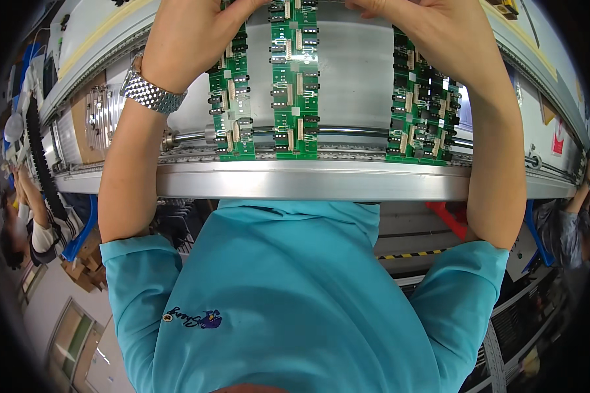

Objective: Assembling electronic components onto printed circuit boards at an assembly line.

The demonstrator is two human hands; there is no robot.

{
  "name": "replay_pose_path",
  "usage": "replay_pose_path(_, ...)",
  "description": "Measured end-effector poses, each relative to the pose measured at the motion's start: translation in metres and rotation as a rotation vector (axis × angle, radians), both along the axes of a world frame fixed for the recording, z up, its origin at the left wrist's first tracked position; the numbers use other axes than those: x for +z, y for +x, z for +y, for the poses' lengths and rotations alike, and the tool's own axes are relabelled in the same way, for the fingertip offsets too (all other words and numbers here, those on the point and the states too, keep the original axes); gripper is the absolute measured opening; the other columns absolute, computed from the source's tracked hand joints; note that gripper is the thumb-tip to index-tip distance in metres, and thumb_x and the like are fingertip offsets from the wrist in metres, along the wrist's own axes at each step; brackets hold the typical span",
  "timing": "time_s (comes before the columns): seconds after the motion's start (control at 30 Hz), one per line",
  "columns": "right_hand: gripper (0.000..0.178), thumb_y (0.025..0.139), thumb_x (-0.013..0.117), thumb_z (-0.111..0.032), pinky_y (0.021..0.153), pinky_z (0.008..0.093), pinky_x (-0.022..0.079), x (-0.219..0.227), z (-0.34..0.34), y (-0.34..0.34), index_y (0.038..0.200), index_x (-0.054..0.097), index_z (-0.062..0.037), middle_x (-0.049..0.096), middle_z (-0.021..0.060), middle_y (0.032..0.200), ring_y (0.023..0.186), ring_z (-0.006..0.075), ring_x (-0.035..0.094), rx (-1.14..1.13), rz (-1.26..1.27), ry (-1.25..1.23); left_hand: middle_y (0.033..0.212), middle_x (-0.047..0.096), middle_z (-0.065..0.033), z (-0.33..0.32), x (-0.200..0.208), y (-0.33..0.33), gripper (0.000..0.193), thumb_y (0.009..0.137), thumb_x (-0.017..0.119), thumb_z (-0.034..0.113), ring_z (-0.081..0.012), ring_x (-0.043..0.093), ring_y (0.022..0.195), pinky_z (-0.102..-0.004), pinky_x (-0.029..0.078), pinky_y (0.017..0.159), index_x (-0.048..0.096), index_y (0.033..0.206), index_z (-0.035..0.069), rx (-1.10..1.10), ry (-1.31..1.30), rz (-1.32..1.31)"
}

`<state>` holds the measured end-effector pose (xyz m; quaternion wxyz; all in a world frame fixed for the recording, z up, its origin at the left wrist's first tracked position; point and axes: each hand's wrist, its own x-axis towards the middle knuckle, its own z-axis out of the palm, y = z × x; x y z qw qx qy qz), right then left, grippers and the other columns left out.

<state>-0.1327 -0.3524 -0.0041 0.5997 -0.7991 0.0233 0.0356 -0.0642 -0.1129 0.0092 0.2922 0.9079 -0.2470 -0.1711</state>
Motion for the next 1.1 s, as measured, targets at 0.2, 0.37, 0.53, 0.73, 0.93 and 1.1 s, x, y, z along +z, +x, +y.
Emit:
replay_pose_path(0.2, 0.017, 0.087, 0.073, 0.006, 0.066, 0.0203, 0.051, -0.013, -0.001, -0.003, 0.104, 0.074, 0.0032, 0.071, 0.0085, 0.092, 0.074, 0.0125, 0.062, 0.024, -0.171, -0.179, 0.085, 0.067, -0.0107, -0.003, 0.005, 0.0, 0.011, 0.087, 0.069, 0.006, -0.0252, 0.061, 0.081, -0.0334, 0.052, 0.08, 0.076, 0.09, -0.003, 0.031, 0.089, 0.018)
replay_pose_path(0.37, 0.02, 0.085, 0.074, 0.003, 0.066, 0.0243, 0.052, -0.013, 0.01, -0.001, 0.104, 0.075, 0.0014, 0.072, 0.0086, 0.093, 0.073, 0.0161, 0.064, 0.178, -0.405, -0.389, 0.084, 0.068, -0.0109, 0.001, 0.002, 0.0, 0.012, 0.087, 0.069, 0.006, -0.0246, 0.061, 0.081, -0.0333, 0.052, 0.079, 0.076, 0.09, -0.003, -0.013, 0.067, -0.034)
replay_pose_path(0.53, 0.018, 0.086, 0.074, 0.002, 0.069, 0.0254, 0.054, -0.005, 0.022, -0.001, 0.105, 0.076, 0.001, 0.074, 0.0074, 0.099, 0.078, 0.017, 0.067, 0.33, -0.551, -0.532, 0.083, 0.069, -0.0112, 0.017, -0.02, 0.016, 0.013, 0.088, 0.069, 0.007, -0.0234, 0.062, 0.076, -0.0327, 0.053, 0.075, 0.077, 0.089, -0.004, -0.227, 0.118, -0.63)
replay_pose_path(0.73, 0.015, 0.088, 0.074, 0.003, 0.071, 0.0235, 0.054, 0.006, 0.052, -0.025, 0.102, 0.078, -0.0001, 0.075, 0.003, 0.108, 0.084, 0.015, 0.068, 0.186, -0.465, -0.65, 0.083, 0.072, -0.0118, 0.023, 0.006, 0.021, 0.015, 0.088, 0.07, 0.009, -0.0213, 0.062, 0.068, -0.0306, 0.053, 0.067, 0.077, 0.089, -0.004, 0.073, -0.064, -0.611)
replay_pose_path(0.93, 0.016, 0.087, 0.074, 0.003, 0.074, 0.0239, 0.054, 0.004, 0.031, -0.011, 0.102, 0.078, -0.0003, 0.075, 0.0025, 0.109, 0.086, 0.016, 0.069, 0.34, -0.561, -0.804, 0.083, 0.072, -0.012, 0.041, -0.005, 0.036, 0.017, 0.088, 0.071, 0.011, -0.0193, 0.062, 0.064, -0.0284, 0.053, 0.064, 0.077, 0.091, -0.004, 0.184, -0.262, -0.538)
replay_pose_path(1.1, 0.016, 0.087, 0.074, 0.003, 0.075, 0.0239, 0.054, 0.005, 0.035, -0.01, 0.102, 0.078, -0.0002, 0.074, 0.0027, 0.108, 0.087, 0.0164, 0.069, 0.348, -0.57, -0.789, 0.084, 0.072, -0.012, 0.036, -0.012, 0.037, 0.017, 0.087, 0.07, 0.011, -0.0205, 0.063, 0.068, -0.03, 0.054, 0.068, 0.077, 0.091, -0.004, 0.159, -0.22, -0.544)
